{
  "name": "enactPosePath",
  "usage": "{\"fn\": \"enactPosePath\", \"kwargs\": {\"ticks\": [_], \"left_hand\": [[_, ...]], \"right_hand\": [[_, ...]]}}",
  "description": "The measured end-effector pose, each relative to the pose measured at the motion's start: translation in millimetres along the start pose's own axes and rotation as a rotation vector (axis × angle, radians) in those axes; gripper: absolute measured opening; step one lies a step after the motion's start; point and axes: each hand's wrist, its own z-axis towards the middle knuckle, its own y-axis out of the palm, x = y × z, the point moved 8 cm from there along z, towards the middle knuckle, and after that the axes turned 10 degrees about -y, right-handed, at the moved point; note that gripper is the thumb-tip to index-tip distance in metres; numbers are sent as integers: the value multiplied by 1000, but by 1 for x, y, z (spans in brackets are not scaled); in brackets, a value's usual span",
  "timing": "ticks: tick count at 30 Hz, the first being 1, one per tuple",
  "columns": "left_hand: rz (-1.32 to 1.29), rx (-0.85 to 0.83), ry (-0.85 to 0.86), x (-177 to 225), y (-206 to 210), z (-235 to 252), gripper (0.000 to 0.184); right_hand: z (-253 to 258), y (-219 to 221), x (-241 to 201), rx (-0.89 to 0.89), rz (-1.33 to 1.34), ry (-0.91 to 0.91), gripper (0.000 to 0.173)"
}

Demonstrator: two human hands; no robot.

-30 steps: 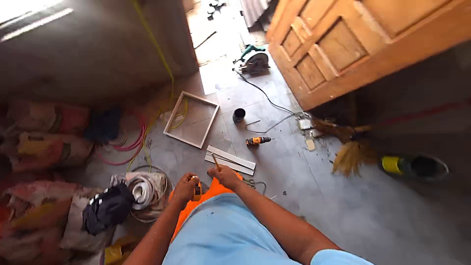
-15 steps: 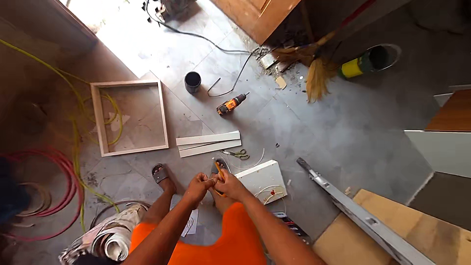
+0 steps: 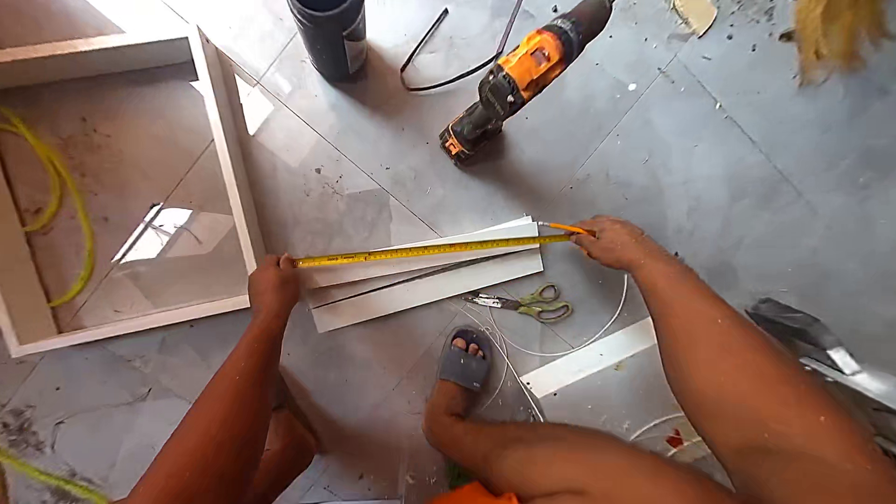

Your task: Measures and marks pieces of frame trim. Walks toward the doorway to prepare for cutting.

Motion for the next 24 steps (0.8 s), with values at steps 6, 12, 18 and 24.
{"fn": "enactPosePath", "kwargs": {"ticks": [6, 12, 18, 24], "left_hand": [[-4, 54, -18, -22, 27, -5, 50], [33, 48, 85, -3, 16, -10, 50], [-41, 202, 149, 13, 16, -18, 49], [146, 141, 495, 104, 41, -67, 74]], "right_hand": [[24, 22, -4, -74, -62, -56, 26], [37, 23, -10, -73, -31, -88, 28], [34, 26, -8, -36, 5, -126, 32], [28, 31, -28, -20, 51, -107, 31]]}}
